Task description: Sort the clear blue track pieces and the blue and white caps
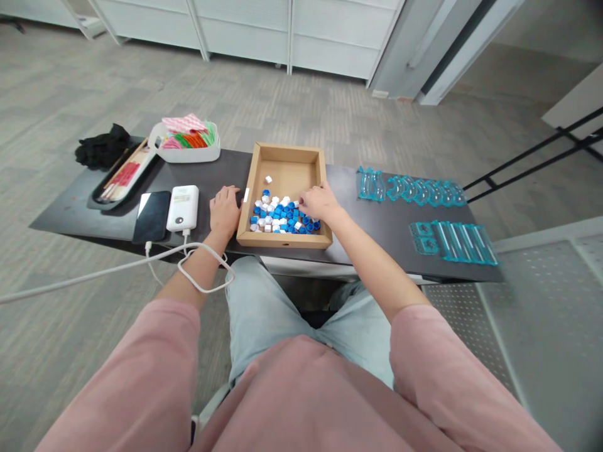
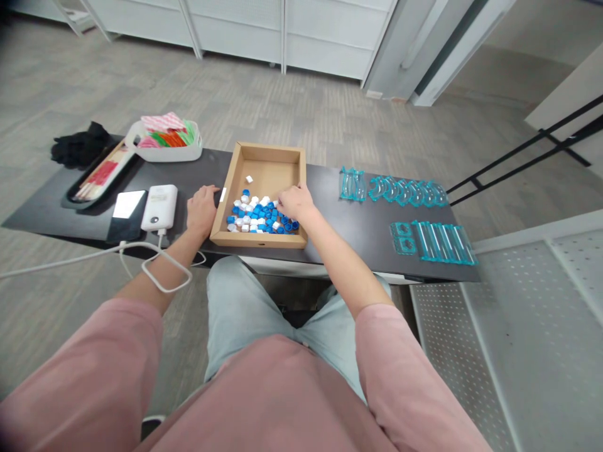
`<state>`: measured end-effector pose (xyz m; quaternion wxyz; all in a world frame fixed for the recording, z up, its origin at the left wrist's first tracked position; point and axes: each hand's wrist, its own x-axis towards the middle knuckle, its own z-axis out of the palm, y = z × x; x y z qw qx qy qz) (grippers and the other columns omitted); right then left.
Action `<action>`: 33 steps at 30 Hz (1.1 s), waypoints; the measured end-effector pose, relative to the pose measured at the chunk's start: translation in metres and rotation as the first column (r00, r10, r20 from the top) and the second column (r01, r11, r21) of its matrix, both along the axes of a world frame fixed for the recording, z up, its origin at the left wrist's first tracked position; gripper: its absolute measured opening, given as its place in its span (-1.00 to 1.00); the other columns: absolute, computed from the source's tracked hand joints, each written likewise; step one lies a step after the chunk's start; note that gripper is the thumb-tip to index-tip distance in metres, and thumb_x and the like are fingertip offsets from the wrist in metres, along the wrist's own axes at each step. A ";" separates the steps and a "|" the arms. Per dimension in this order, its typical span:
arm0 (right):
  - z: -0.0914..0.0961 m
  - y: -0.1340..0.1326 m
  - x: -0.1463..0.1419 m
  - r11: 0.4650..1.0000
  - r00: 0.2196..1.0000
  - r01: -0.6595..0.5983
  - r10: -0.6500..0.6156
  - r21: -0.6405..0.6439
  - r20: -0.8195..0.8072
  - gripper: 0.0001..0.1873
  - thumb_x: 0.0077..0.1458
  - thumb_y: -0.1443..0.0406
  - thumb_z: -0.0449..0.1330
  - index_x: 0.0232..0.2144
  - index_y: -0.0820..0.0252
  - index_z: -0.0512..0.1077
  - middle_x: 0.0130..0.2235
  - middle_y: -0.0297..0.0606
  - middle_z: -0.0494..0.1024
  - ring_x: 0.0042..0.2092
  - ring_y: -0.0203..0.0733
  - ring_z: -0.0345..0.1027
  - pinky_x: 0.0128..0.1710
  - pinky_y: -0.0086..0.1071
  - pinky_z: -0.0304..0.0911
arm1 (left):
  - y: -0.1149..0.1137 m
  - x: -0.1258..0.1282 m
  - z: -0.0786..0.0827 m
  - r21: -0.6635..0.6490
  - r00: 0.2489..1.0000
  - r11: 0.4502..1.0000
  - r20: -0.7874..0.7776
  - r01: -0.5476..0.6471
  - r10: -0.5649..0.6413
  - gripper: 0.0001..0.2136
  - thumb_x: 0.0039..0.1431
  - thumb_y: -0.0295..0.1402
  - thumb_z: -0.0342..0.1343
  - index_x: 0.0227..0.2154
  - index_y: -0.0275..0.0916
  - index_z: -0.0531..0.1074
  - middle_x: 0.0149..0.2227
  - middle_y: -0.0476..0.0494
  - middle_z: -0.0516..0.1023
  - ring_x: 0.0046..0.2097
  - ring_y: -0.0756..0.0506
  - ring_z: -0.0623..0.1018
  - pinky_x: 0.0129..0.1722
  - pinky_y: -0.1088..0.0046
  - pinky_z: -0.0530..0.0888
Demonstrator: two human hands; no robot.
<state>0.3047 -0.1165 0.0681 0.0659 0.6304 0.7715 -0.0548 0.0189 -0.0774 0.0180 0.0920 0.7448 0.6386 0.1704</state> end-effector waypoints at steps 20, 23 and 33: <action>-0.082 -0.139 0.162 0.708 0.592 0.687 -0.414 0.164 -0.691 -0.81 0.42 0.08 0.20 -0.10 0.02 0.43 -0.05 -0.16 0.76 -0.04 0.00 0.60 0.23 -0.02 0.36 | 0.001 -0.005 0.002 -0.042 0.999 0.998 -0.028 0.043 -0.044 -0.49 0.59 -0.36 -0.22 0.41 -0.36 0.43 0.53 -0.53 0.41 0.51 -0.48 0.39 0.50 -0.14 0.35; -0.085 -0.138 0.159 0.728 0.664 0.652 -0.412 0.213 -0.624 -0.84 0.36 0.11 0.24 -0.16 0.02 0.43 0.00 -0.08 0.75 0.07 0.08 0.57 0.23 -0.01 0.34 | 0.003 -0.006 0.001 -0.049 0.999 0.998 -0.028 0.036 -0.037 -0.50 0.57 -0.36 -0.16 0.41 -0.34 0.43 0.54 -0.51 0.41 0.52 -0.46 0.38 0.51 -0.12 0.34; -0.098 -0.129 0.169 0.731 0.639 0.634 -0.313 0.252 -0.702 -0.83 0.32 0.14 0.26 -0.10 -0.01 0.42 0.06 -0.09 0.75 0.04 0.03 0.58 0.19 -0.05 0.43 | 0.009 -0.008 -0.003 -0.037 0.997 0.999 -0.079 0.020 -0.023 -0.51 0.55 -0.36 -0.15 0.40 -0.29 0.41 0.52 -0.46 0.42 0.48 -0.46 0.42 0.49 -0.17 0.38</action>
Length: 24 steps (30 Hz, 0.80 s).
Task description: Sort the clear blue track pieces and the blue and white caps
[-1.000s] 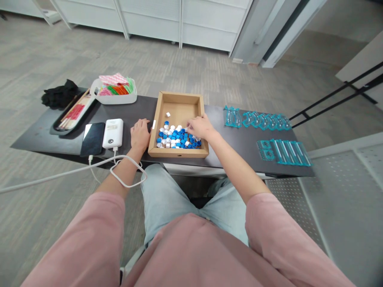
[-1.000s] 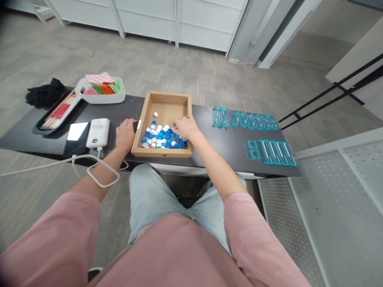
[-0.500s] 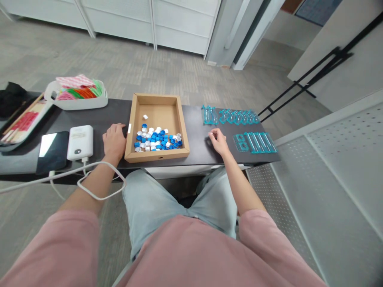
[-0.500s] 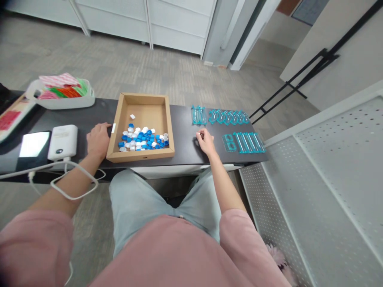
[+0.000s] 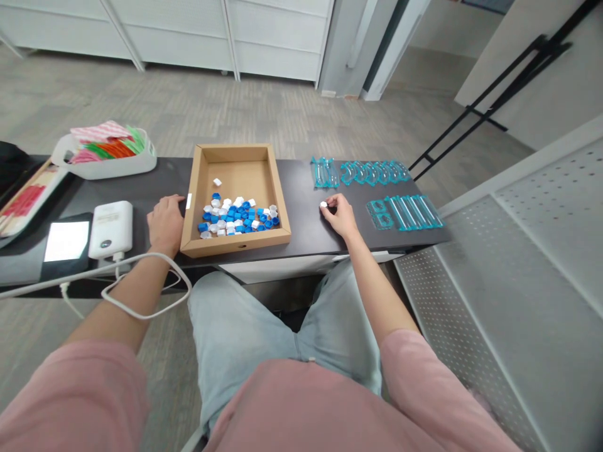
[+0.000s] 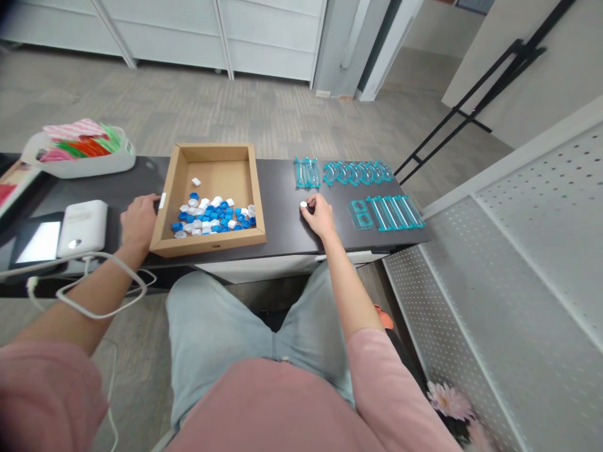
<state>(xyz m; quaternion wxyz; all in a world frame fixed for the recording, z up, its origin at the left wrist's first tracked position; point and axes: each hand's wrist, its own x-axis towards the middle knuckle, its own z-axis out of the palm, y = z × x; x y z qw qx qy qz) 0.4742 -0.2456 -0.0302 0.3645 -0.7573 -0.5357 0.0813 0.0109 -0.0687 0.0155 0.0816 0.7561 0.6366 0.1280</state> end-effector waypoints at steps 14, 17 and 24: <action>0.007 0.000 -0.003 0.994 0.986 -0.057 0.070 -0.092 0.153 -0.69 0.41 0.25 0.22 0.10 0.01 0.67 0.27 -0.09 0.72 0.14 0.21 0.56 0.22 0.13 0.37 | 0.001 0.002 0.002 -0.003 1.000 1.000 0.011 0.001 -0.001 -0.51 0.55 -0.33 -0.12 0.39 -0.34 0.43 0.50 -0.52 0.44 0.47 -0.47 0.44 0.48 -0.17 0.38; 0.006 0.000 -0.002 0.993 0.981 -0.082 0.095 -0.082 0.169 -0.68 0.44 0.25 0.20 0.10 -0.03 0.68 0.33 -0.14 0.71 0.19 0.24 0.54 0.24 0.16 0.36 | 0.001 0.002 0.002 0.002 1.000 1.000 0.008 0.004 -0.004 -0.52 0.55 -0.33 -0.11 0.38 -0.34 0.43 0.49 -0.53 0.44 0.47 -0.47 0.44 0.48 -0.16 0.39; 0.000 0.002 -0.001 0.992 0.968 -0.108 0.120 -0.067 0.220 -0.56 0.47 0.20 0.15 0.25 -0.10 0.66 0.36 -0.13 0.68 0.20 0.30 0.49 0.22 0.24 0.38 | 0.000 0.001 0.002 0.007 1.000 1.000 0.003 0.008 -0.009 -0.52 0.56 -0.36 -0.11 0.39 -0.33 0.44 0.49 -0.51 0.45 0.47 -0.45 0.45 0.47 -0.11 0.39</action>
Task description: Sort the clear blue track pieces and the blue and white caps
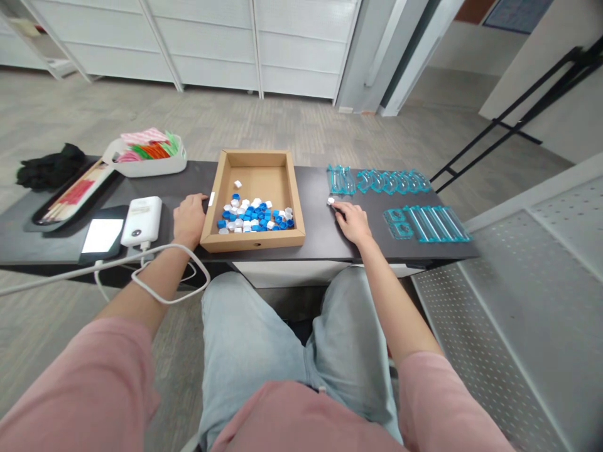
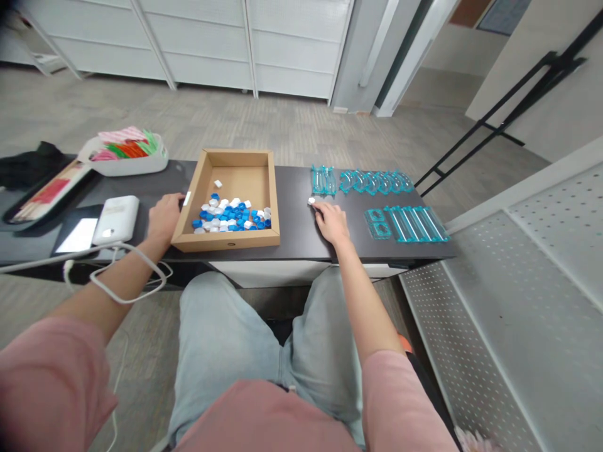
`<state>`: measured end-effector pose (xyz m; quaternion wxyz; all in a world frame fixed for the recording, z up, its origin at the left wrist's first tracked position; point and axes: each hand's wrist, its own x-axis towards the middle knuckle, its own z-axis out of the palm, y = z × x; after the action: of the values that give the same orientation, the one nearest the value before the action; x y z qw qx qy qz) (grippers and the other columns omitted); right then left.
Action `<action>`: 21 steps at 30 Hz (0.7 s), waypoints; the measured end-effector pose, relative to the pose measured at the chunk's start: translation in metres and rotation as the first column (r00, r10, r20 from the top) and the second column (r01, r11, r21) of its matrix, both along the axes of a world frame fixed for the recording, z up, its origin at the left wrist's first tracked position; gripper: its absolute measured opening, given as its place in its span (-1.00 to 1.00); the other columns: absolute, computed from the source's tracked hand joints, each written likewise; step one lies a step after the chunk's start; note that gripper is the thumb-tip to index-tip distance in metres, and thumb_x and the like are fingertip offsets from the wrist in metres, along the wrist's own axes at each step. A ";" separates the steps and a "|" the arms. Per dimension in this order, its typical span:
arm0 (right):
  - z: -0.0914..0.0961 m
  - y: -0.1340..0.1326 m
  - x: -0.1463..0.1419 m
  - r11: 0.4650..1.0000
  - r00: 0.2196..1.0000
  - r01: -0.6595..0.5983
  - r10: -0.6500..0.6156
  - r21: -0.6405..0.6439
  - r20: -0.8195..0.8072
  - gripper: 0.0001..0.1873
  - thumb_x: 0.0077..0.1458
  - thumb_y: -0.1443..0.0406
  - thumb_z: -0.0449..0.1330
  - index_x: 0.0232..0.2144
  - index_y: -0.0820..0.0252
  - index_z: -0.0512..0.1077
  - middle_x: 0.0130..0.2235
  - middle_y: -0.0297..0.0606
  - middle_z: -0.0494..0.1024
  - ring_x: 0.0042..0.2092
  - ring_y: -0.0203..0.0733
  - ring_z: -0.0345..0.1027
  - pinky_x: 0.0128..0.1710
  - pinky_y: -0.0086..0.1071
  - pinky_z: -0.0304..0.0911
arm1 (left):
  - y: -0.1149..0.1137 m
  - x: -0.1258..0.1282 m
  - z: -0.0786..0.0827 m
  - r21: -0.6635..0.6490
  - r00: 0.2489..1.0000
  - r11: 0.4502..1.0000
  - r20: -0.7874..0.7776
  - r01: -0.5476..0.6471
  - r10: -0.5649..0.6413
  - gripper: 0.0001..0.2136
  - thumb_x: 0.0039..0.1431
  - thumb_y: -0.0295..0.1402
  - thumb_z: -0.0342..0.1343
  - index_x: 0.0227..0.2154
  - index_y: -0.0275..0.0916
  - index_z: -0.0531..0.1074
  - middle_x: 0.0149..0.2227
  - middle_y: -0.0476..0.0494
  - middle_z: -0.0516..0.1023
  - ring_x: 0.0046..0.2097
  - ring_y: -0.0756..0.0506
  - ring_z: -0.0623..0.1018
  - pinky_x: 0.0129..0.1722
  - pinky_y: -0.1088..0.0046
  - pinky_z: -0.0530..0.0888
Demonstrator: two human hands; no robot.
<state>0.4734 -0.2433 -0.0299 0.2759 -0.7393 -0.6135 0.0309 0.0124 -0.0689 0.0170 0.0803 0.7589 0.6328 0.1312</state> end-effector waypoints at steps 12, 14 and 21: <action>0.029 0.012 -0.028 0.965 0.992 -0.098 0.115 0.244 -0.055 -0.68 0.46 0.14 0.13 0.01 0.05 0.65 0.01 -0.02 0.71 -0.09 0.15 0.58 0.13 0.11 0.41 | 0.000 0.002 -0.008 0.075 1.000 0.997 0.029 -0.008 0.006 -0.54 0.51 -0.39 -0.06 0.34 -0.21 0.52 0.42 -0.45 0.53 0.43 -0.42 0.50 0.41 -0.01 0.42; 0.055 0.039 -0.055 0.937 0.970 -0.242 0.242 0.251 0.033 -0.68 0.50 0.15 0.13 0.06 0.06 0.64 -0.03 -0.04 0.71 -0.06 0.14 0.57 0.13 0.06 0.38 | 0.000 0.002 -0.009 0.081 0.999 0.997 0.035 -0.003 0.000 -0.55 0.52 -0.38 -0.05 0.34 -0.22 0.52 0.41 -0.45 0.54 0.43 -0.42 0.49 0.41 0.00 0.42; 0.108 0.175 -0.178 0.770 0.715 -0.599 0.638 -0.221 0.286 -0.57 0.48 0.34 0.13 0.27 0.14 0.60 0.32 0.03 0.63 0.29 0.23 0.51 0.22 0.01 0.33 | 0.000 0.002 -0.011 0.079 1.000 0.997 0.000 -0.009 0.009 -0.55 0.55 -0.42 -0.06 0.37 -0.21 0.49 0.45 -0.40 0.52 0.45 -0.36 0.49 0.42 0.03 0.42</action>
<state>0.2952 -0.0684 0.0779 0.0959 -0.4991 -0.8608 0.0260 0.0141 -0.0692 0.0064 0.0495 0.7586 0.6306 0.1561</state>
